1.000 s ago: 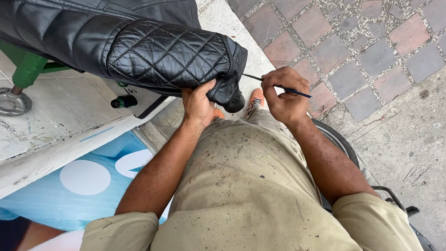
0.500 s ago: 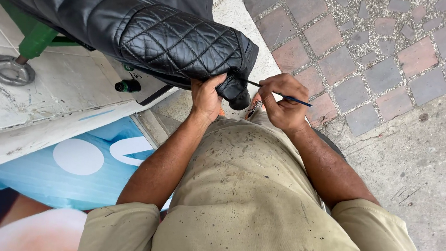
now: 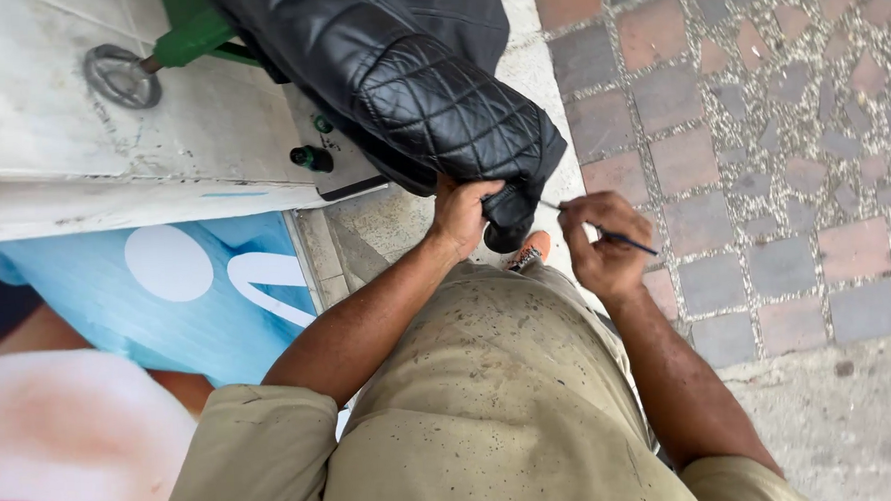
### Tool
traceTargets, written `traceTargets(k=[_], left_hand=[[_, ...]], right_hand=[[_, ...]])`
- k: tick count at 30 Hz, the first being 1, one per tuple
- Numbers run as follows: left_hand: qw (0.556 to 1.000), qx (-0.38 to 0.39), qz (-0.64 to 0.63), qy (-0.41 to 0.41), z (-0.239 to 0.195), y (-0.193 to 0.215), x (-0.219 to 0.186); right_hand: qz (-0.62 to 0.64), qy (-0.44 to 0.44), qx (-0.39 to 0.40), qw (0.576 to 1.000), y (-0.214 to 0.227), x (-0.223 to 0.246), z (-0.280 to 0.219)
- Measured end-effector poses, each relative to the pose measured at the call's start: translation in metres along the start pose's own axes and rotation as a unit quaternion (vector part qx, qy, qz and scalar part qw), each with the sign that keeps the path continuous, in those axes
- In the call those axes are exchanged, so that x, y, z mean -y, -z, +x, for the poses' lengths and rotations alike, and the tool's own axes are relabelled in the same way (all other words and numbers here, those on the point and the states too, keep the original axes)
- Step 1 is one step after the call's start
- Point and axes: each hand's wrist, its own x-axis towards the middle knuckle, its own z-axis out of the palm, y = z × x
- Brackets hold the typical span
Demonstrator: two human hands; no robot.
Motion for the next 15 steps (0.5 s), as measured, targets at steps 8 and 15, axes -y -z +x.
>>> traceTargets(k=[8, 15], left_hand=[[1.000, 0.016, -0.009, -0.014, 0.018, 0.004, 0.010], [0.982, 0.028, 0.116, -0.149, 0.054, -0.002, 0.011]], right_hand=[[-0.045, 0.006, -0.041, 0.998, 0.033, -0.017, 0.015], [-0.003, -0.003, 0.032, 0.999, 0.027, 0.003, 0.025]])
